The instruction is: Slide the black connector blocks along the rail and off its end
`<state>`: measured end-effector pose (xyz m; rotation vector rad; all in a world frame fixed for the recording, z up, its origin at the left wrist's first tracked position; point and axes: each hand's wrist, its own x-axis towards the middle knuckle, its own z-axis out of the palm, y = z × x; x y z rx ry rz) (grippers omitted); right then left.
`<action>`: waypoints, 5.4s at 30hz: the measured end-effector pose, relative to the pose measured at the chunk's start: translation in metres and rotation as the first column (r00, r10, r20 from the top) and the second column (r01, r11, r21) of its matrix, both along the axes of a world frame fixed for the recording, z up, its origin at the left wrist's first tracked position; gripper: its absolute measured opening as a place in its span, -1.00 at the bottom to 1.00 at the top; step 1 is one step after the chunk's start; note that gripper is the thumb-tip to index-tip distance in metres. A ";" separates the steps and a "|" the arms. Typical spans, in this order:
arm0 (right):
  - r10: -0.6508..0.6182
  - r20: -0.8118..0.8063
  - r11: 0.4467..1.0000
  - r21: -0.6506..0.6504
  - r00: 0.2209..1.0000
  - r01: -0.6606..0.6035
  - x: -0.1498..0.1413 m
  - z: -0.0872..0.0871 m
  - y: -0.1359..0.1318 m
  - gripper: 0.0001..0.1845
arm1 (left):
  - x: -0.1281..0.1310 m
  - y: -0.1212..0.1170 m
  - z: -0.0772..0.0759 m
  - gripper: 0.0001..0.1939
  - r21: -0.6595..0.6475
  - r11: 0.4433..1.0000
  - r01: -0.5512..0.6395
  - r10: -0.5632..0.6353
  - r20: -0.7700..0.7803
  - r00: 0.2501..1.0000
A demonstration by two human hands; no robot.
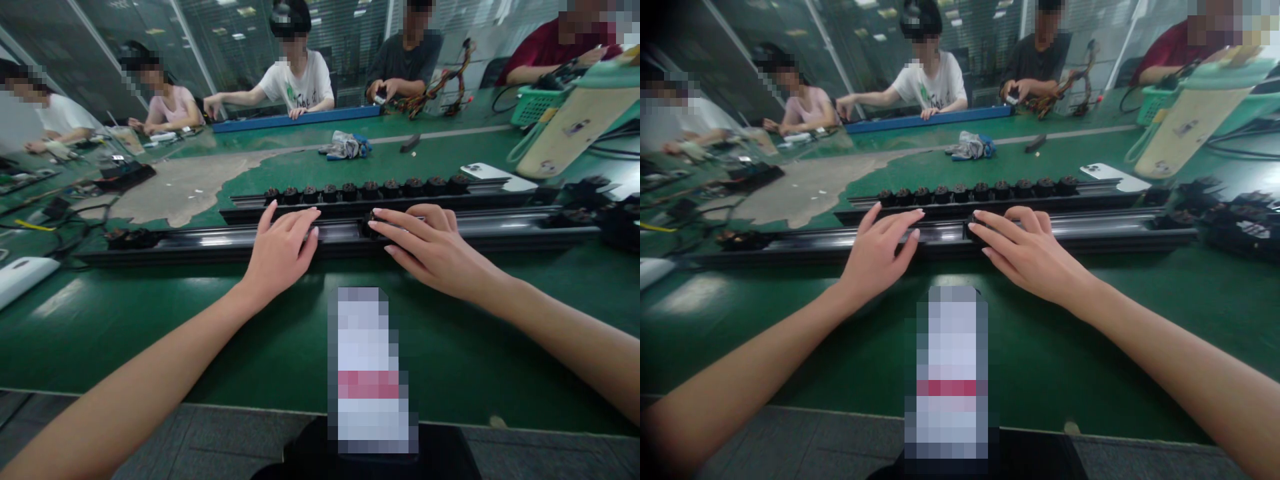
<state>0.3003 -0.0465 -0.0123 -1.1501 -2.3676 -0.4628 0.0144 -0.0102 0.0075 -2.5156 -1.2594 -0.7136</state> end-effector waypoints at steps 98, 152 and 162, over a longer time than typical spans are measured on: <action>-0.196 0.011 0.979 0.065 0.981 0.195 0.008 -0.002 0.003 -0.61 | 0.000 0.002 0.001 -0.44 -0.157 0.933 -0.323 0.292 -0.193 0.937; -0.274 -0.105 0.959 0.044 0.956 0.279 0.020 0.006 0.007 -0.61 | 0.000 0.000 0.002 -0.43 -0.170 0.929 -0.328 0.294 -0.197 0.935; -0.288 -0.130 0.954 0.051 0.949 0.297 0.023 0.005 0.008 -0.61 | 0.000 0.001 0.002 -0.44 -0.167 0.931 -0.324 0.292 -0.190 0.937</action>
